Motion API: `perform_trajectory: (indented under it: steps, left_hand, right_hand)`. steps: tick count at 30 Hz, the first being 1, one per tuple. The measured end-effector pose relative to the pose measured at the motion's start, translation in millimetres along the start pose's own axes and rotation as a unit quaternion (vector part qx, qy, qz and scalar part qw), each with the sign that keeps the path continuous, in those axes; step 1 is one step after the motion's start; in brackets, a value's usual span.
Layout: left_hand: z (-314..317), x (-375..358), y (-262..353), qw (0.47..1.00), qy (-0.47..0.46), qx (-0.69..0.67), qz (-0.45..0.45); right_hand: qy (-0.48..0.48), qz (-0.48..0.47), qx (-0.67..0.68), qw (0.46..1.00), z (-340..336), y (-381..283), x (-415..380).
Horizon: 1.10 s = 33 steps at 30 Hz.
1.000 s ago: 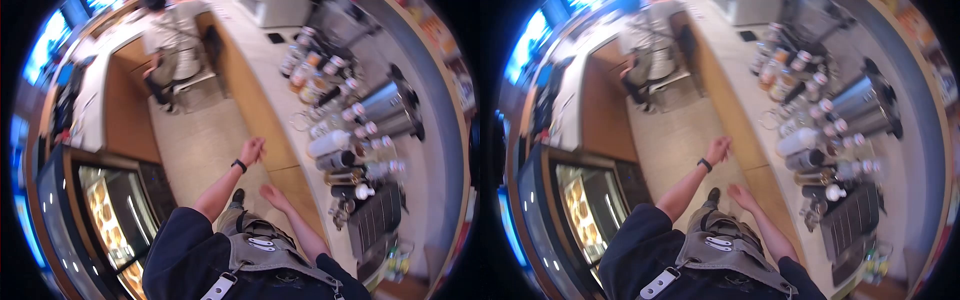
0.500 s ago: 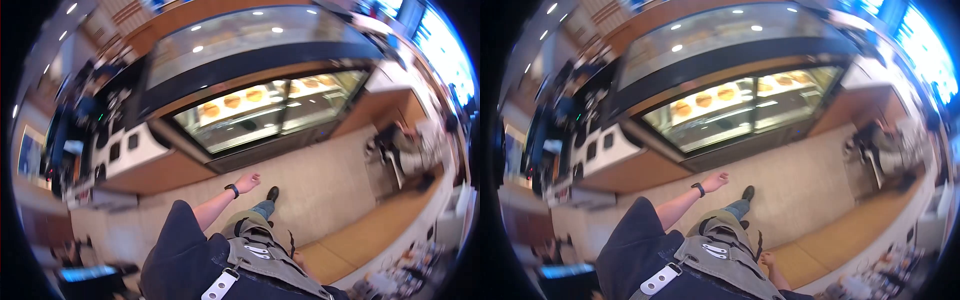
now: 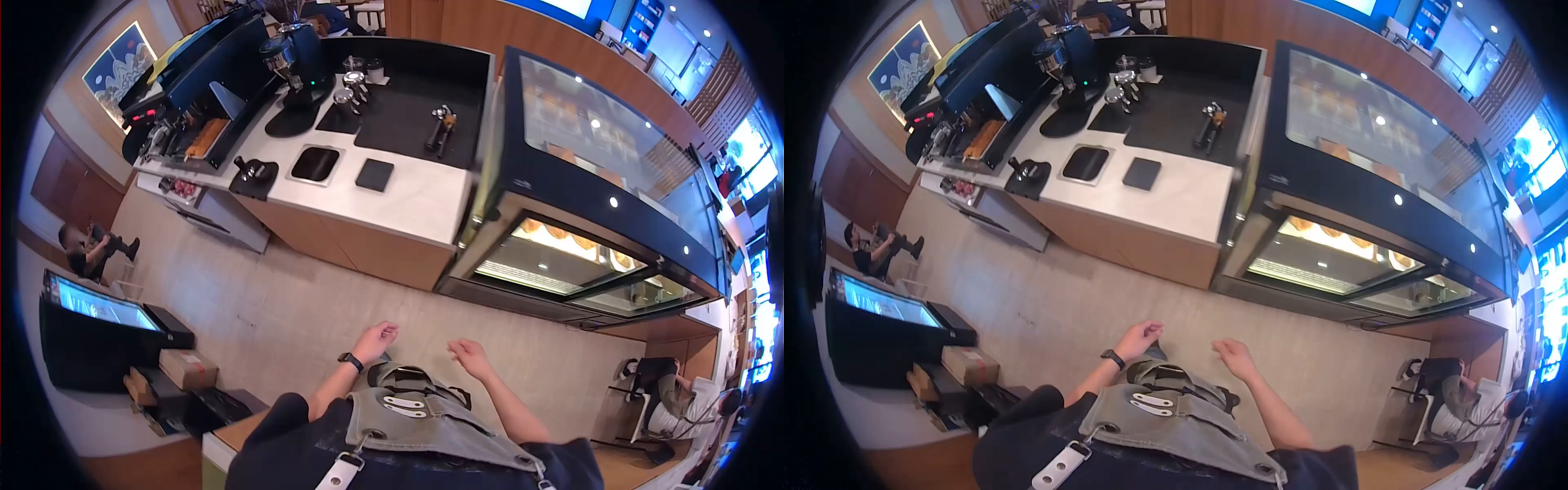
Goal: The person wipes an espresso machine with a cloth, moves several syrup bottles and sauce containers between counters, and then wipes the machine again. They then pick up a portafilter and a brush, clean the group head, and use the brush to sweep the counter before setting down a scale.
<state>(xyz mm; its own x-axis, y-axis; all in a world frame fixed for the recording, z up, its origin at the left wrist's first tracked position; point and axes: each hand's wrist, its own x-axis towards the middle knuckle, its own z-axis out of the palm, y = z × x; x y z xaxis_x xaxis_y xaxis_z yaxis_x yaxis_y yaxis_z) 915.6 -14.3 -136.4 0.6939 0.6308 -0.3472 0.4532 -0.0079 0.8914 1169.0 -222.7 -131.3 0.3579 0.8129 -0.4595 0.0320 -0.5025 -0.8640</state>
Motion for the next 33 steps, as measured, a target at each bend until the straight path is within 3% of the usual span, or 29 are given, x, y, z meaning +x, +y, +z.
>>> perform_trajectory:
  steps: [1, 3, 5, 7, 9, 13, 16, 20, 23, 24, 28, 30, 33]
  left_hand:
    - [-21, 7, -3, 1.0, -0.006, 0.01, 0.001]
    - [-66, 27, 3, 0.999, -0.017, 0.032, 0.008]
    - [-113, 47, 17, 0.996, -0.025, 0.074, 0.044]
    - [-156, 67, 37, 0.992, -0.035, 0.105, 0.066]
    - [-192, 87, 64, 0.989, -0.041, 0.123, 0.077]
    - [-241, 123, 100, 0.984, -0.003, 0.125, 0.129]
    - [-258, 142, 127, 0.987, 0.024, 0.073, 0.141]
    - [-268, 160, 157, 0.994, 0.036, 0.037, 0.099]
    - [-281, 194, 179, 0.995, 0.026, 0.017, 0.089]
    - [-282, 203, 184, 0.996, 0.022, 0.003, 0.091]
    - [-282, 268, 223, 0.991, -0.051, -0.019, 0.119]
    - [-271, 323, 240, 0.984, -0.103, -0.064, 0.129]
    - [-244, 421, 276, 0.981, -0.092, 0.024, 0.166]
  right_hand:
    - [-0.039, -0.022, -0.04, 0.998, 23, -38, 25]
    - [-0.083, -0.043, 0.037, 0.995, 63, -131, 71]
    - [-0.017, -0.186, 0.035, 0.982, 92, -182, 131]
    - [0.047, -0.23, 0.043, 0.971, 93, -233, 187]
    - [0.17, -0.241, 0.001, 0.956, 78, -267, 251]
    - [0.386, -0.173, 0.001, 0.906, 22, -306, 377]
    - [0.481, -0.132, -0.044, 0.866, -33, -296, 479]
    - [0.51, 0.045, -0.138, 0.848, -53, -334, 505]
    - [0.385, 0.11, -0.162, 0.902, -80, -349, 516]
    - [0.381, 0.116, -0.149, 0.905, -82, -353, 515]
    - [0.514, 0.001, -0.046, 0.857, -81, -337, 507]
    - [0.522, 0.015, -0.029, 0.852, -84, -344, 490]
    - [0.513, 0.039, -0.029, 0.857, -84, -349, 475]
